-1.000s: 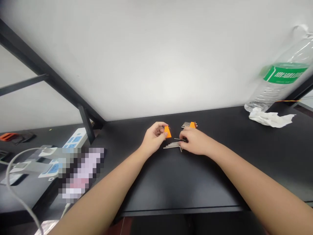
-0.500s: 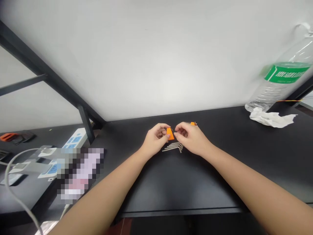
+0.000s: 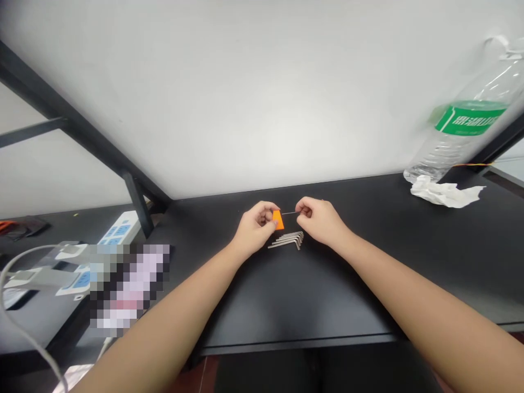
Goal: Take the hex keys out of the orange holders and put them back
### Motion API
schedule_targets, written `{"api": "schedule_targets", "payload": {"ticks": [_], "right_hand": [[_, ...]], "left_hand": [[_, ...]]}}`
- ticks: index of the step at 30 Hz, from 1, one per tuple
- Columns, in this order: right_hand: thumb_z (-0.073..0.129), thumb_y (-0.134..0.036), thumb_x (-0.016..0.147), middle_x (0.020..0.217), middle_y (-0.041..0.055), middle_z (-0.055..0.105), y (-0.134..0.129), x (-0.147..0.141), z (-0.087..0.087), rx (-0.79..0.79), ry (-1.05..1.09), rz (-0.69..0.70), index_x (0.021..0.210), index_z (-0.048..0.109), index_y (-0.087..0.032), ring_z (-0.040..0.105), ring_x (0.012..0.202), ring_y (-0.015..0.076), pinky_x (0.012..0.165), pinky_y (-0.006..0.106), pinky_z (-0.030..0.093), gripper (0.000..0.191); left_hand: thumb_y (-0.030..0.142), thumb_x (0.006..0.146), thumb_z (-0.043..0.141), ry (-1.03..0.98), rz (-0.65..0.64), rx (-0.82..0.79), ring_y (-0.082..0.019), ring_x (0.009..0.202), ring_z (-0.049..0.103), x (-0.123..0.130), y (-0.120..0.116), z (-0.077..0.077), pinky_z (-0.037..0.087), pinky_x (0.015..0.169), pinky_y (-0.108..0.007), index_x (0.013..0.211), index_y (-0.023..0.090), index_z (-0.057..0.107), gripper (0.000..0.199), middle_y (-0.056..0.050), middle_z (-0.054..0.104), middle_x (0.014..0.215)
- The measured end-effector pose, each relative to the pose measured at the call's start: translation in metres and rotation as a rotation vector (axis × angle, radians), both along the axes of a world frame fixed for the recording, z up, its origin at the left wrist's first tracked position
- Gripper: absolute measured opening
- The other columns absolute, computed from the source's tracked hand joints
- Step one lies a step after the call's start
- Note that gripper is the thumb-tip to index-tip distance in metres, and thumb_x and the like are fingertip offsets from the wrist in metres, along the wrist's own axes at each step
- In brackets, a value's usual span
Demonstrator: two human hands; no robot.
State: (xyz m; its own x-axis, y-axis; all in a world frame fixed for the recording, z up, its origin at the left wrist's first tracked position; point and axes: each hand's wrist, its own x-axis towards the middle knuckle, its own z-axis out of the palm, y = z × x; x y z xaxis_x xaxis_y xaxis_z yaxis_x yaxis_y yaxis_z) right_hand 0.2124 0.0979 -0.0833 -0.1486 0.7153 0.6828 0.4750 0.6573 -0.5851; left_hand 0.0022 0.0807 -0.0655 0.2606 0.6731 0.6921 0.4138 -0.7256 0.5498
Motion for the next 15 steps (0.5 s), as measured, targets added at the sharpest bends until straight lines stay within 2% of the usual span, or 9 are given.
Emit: {"api": "schedule_targets", "payload": {"ticks": [4, 8, 11, 13, 15], "right_hand": [[0.055, -0.012, 0.075, 0.077, 0.0011, 0.069, 0.006, 0.010, -0.002, 0.035, -0.293, -0.052, 0.084, 0.067, -0.020, 0.061, 0.072, 0.0175, 0.070, 0.030, 0.045, 0.017], [0.056, -0.013, 0.077, 0.082, 0.0037, 0.070, 0.007, 0.009, -0.004, 0.049, -0.462, 0.029, 0.080, 0.068, -0.020, 0.062, 0.077, 0.0191, 0.071, 0.032, 0.047, 0.015], [0.058, -0.019, 0.083, 0.091, 0.0062, 0.070, -0.009, 0.013, 0.002, 0.152, -0.345, 0.067, 0.090, 0.072, -0.021, 0.063, 0.084, 0.0209, 0.079, 0.036, 0.051, 0.016], [0.061, -0.027, 0.088, 0.100, 0.0076, 0.070, -0.034, 0.021, 0.010, 0.251, -0.122, 0.148, 0.102, 0.072, -0.022, 0.065, 0.089, 0.0213, 0.084, 0.038, 0.053, 0.019], [0.068, -0.041, 0.087, 0.111, 0.0075, 0.069, -0.066, 0.033, 0.016, 0.257, 0.146, 0.296, 0.119, 0.067, -0.027, 0.067, 0.097, 0.0247, 0.084, 0.041, 0.057, 0.035]], "left_hand": [[0.009, 0.069, 0.058, -0.150, 0.029, 0.010, -0.010, 0.059, 0.049, -0.005, 0.002, 0.005, 0.043, 0.059, -0.022, 0.099, 0.020, 0.065, 0.032, 0.005, 0.052, 0.069], [0.009, 0.068, 0.056, -0.255, 0.053, 0.022, -0.010, 0.058, 0.052, -0.010, 0.002, 0.012, 0.043, 0.057, -0.022, 0.094, 0.019, 0.064, 0.029, 0.004, 0.054, 0.066], [0.010, 0.067, 0.057, -0.283, 0.075, 0.038, -0.010, 0.057, 0.051, -0.012, 0.003, 0.015, 0.043, 0.056, -0.021, 0.092, 0.019, 0.065, 0.028, 0.004, 0.055, 0.065], [0.009, 0.067, 0.057, -0.300, 0.089, 0.047, -0.010, 0.057, 0.051, -0.013, 0.004, 0.015, 0.043, 0.056, -0.021, 0.092, 0.019, 0.066, 0.029, 0.004, 0.056, 0.065], [0.009, 0.066, 0.058, -0.311, 0.095, 0.050, -0.010, 0.056, 0.052, -0.012, 0.005, 0.016, 0.043, 0.055, -0.021, 0.092, 0.019, 0.066, 0.029, 0.004, 0.056, 0.065]]}}
